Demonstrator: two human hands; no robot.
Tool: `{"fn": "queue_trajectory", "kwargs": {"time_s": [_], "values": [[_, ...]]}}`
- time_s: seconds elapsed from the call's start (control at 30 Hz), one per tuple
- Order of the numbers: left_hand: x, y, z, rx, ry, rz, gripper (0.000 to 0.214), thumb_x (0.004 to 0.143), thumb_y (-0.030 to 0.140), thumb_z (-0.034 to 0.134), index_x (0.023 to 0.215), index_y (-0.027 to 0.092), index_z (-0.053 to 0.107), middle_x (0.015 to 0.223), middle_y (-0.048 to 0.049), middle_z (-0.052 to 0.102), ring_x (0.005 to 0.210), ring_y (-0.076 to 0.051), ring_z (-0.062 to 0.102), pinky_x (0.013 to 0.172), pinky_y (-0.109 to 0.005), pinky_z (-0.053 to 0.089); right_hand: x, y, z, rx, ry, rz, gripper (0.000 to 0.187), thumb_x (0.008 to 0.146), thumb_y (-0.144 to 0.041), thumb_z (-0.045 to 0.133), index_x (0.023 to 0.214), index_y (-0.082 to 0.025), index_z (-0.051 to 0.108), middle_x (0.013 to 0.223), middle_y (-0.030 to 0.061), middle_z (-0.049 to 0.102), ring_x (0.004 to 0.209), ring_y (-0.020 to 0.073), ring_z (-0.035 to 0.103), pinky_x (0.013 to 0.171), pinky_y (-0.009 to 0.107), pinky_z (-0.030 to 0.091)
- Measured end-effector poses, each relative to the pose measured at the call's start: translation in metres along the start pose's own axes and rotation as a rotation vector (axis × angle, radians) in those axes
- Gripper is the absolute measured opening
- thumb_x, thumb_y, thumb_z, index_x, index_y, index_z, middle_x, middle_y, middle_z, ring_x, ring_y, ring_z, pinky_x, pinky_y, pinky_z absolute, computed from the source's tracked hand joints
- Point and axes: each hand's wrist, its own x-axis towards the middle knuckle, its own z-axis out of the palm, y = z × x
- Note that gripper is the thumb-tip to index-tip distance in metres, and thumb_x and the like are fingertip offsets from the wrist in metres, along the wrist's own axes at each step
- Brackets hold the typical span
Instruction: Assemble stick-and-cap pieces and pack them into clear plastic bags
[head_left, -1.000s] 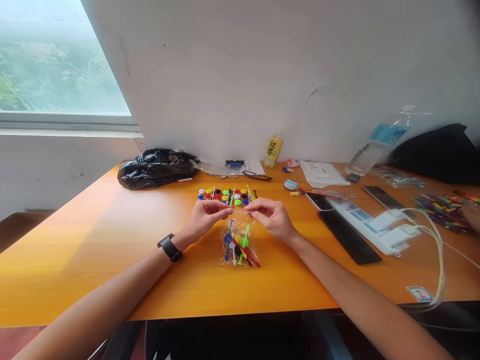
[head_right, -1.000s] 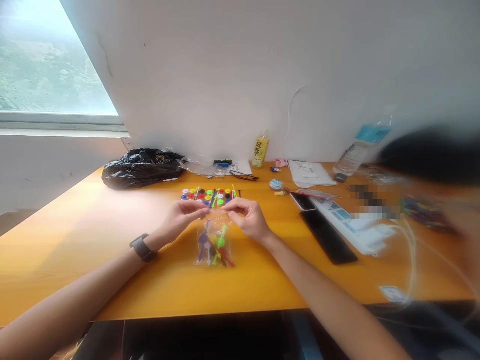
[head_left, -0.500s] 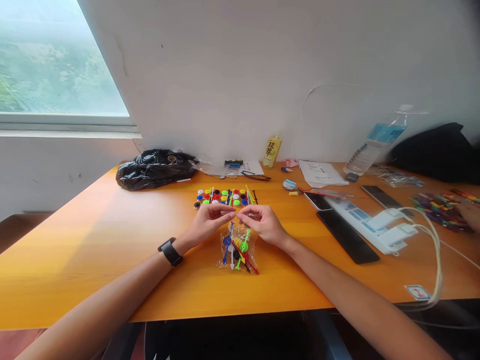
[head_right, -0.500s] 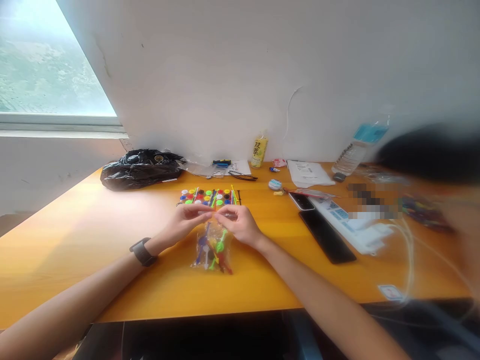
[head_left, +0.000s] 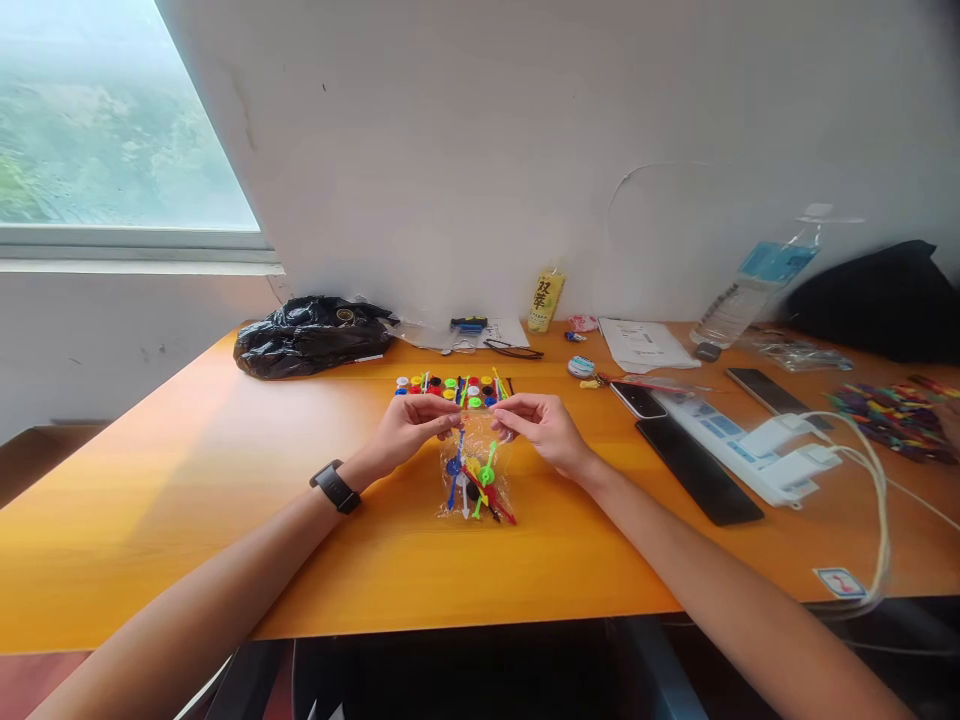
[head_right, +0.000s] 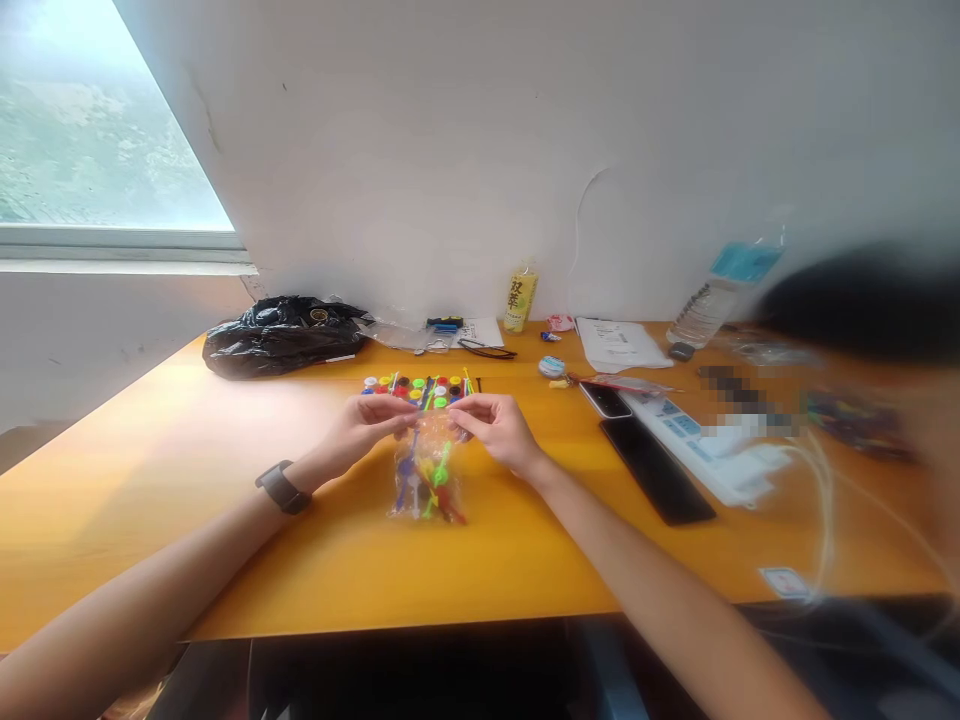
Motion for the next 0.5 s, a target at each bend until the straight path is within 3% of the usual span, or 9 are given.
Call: {"fn": "queue_trajectory", "kwargs": {"time_s": [0.27,0.5], "values": [[0.0019,-0.0074,-0.0047,-0.079,0.075,-0.023,0.017,0.08,0.031,0.087,0.088,0.016,0.086,0.084,-0.0092,0.08,0.074,-0.016,0.069,0.073,-0.028,0.057,-0.0003,-0.0003,0.0005,0.026,0.02,-0.107,0.019,0.084,-0.034,0.079,0.093,-0.02,0.088,0.084,0.0083,0.082,0.071,0.0186,0.071,0.069,0.032,0.059],[-0.0032,0.0008,0.0018,0.034,0.093,-0.007,0.032,0.078,0.041,0.091,0.076,0.013,0.076,0.072,-0.0051,0.074,0.066,-0.013,0.064,0.064,-0.024,0.052,-0.0057,-0.0049,0.0044,-0.087,-0.002,-0.196,0.017,0.089,-0.029,0.072,0.092,-0.02,0.086,0.087,0.0072,0.081,0.076,0.0197,0.072,0.074,0.034,0.059]]}}
